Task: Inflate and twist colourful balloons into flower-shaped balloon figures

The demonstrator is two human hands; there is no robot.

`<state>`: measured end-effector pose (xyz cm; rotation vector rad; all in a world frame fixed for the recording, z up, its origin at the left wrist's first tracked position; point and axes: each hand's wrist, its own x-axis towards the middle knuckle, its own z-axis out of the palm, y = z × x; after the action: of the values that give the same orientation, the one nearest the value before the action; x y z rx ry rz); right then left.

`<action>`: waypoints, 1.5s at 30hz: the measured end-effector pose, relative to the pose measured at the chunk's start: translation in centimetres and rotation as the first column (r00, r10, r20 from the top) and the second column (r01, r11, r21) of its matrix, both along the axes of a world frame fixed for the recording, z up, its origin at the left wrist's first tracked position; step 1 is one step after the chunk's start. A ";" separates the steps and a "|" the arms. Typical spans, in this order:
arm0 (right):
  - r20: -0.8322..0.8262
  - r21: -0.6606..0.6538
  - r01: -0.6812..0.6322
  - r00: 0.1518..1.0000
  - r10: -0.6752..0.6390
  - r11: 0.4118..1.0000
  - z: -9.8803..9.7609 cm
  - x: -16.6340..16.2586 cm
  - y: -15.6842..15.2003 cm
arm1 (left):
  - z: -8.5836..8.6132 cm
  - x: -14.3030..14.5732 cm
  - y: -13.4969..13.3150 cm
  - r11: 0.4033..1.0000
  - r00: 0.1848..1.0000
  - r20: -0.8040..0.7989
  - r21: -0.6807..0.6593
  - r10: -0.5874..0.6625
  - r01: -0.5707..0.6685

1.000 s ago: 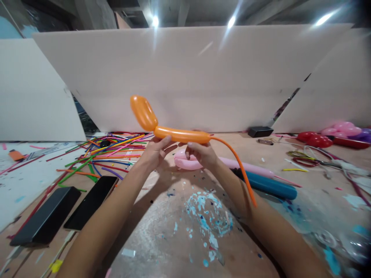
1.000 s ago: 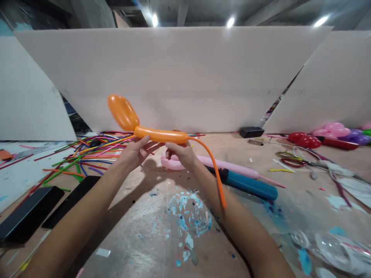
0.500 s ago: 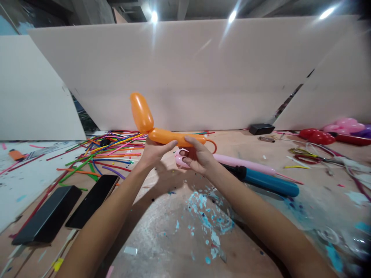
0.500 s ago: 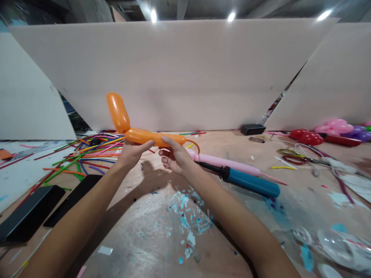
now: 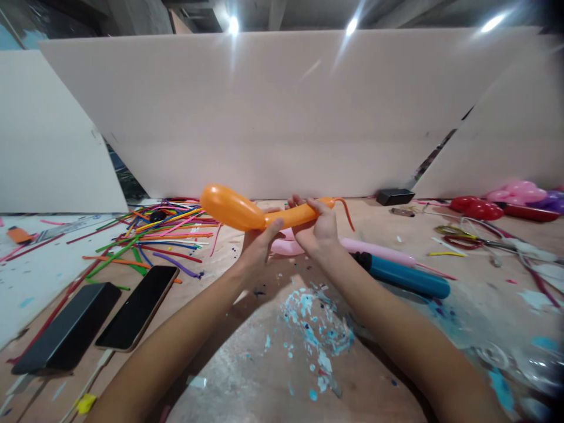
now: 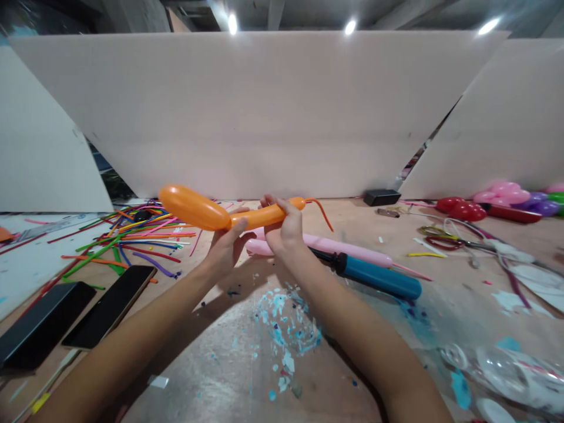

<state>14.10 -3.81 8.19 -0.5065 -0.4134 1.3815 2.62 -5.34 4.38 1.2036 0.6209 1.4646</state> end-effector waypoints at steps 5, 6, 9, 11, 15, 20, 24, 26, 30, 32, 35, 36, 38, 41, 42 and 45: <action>0.160 0.099 0.283 0.942 -0.296 0.954 1.2 5.2 2.2 | 2.0 -1.4 -2.3 0.647 0.400 -0.561 -0.354 -0.724 0.675; 0.202 0.130 0.338 0.911 -0.358 0.932 1.5 6.2 2.4 | 3.0 -1.7 -3.1 0.495 0.199 -0.579 -0.413 -0.791 0.765; 0.344 0.212 0.292 0.871 -0.351 0.933 2.2 6.9 1.8 | 5.5 -2.0 -5.4 0.746 0.496 -0.679 -0.115 -0.541 0.656; 0.420 0.241 0.129 0.880 -0.223 0.962 2.7 5.5 0.2 | 6.0 -1.6 -5.7 0.958 0.763 -0.646 0.199 -0.030 0.206; 0.481 0.219 -0.234 0.871 0.104 0.947 3.3 1.2 -3.5 | 3.9 -0.7 -4.4 0.966 0.728 -0.659 0.012 -0.187 0.258; 0.436 0.103 -0.284 0.874 0.214 0.953 2.4 0.0 -3.4 | 0.8 0.6 -3.5 0.806 0.775 -0.265 -0.347 -0.574 0.479; 0.372 -0.011 -0.392 0.853 0.367 0.920 1.3 0.4 -1.6 | 0.0 0.8 -3.3 0.837 0.747 -0.382 -0.299 -0.545 0.458; 0.348 -0.007 -0.378 0.867 0.357 0.926 1.0 0.4 -1.4 | 0.1 0.7 -3.3 0.848 0.720 -0.447 -0.269 -0.530 0.457; 0.335 0.019 -0.310 0.898 0.286 0.950 1.1 -0.1 -1.7 | 0.1 0.9 -3.2 0.915 0.745 -0.533 -0.209 -0.402 0.345; 0.336 0.013 -0.281 0.905 0.260 0.960 1.0 -0.4 -1.8 | -0.2 1.2 -3.1 0.937 0.747 -0.566 -0.184 -0.348 0.297; 0.338 0.009 -0.236 0.915 0.219 0.972 0.8 -0.7 -1.7 | -0.7 1.2 -2.9 0.948 0.722 -0.616 -0.155 -0.314 0.280; 0.337 0.015 -0.224 0.918 0.206 0.974 0.8 -0.8 -1.7 | -0.8 1.2 -2.8 0.949 0.714 -0.629 -0.148 -0.308 0.279; 0.334 0.034 -0.206 0.925 0.183 0.978 0.6 -0.9 -1.6 | -0.8 1.1 -2.7 0.951 0.699 -0.650 -0.143 -0.299 0.274; 0.333 0.058 -0.188 0.929 0.158 0.980 0.5 -0.9 -1.6 | -0.6 0.9 -2.7 0.956 0.684 -0.672 -0.138 -0.283 0.259; 0.335 0.063 -0.183 0.930 0.152 0.981 0.5 -0.9 -1.6 | -0.5 0.9 -2.7 0.957 0.682 -0.676 -0.138 -0.280 0.256; 0.341 0.064 -0.165 0.930 0.134 0.984 0.3 -1.0 -1.5 | -0.4 1.0 -2.8 0.960 0.677 -0.683 -0.145 -0.273 0.240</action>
<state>13.11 -5.35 8.51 -0.6480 -0.8048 1.4171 3.64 -8.13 3.98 1.7471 0.9360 0.7078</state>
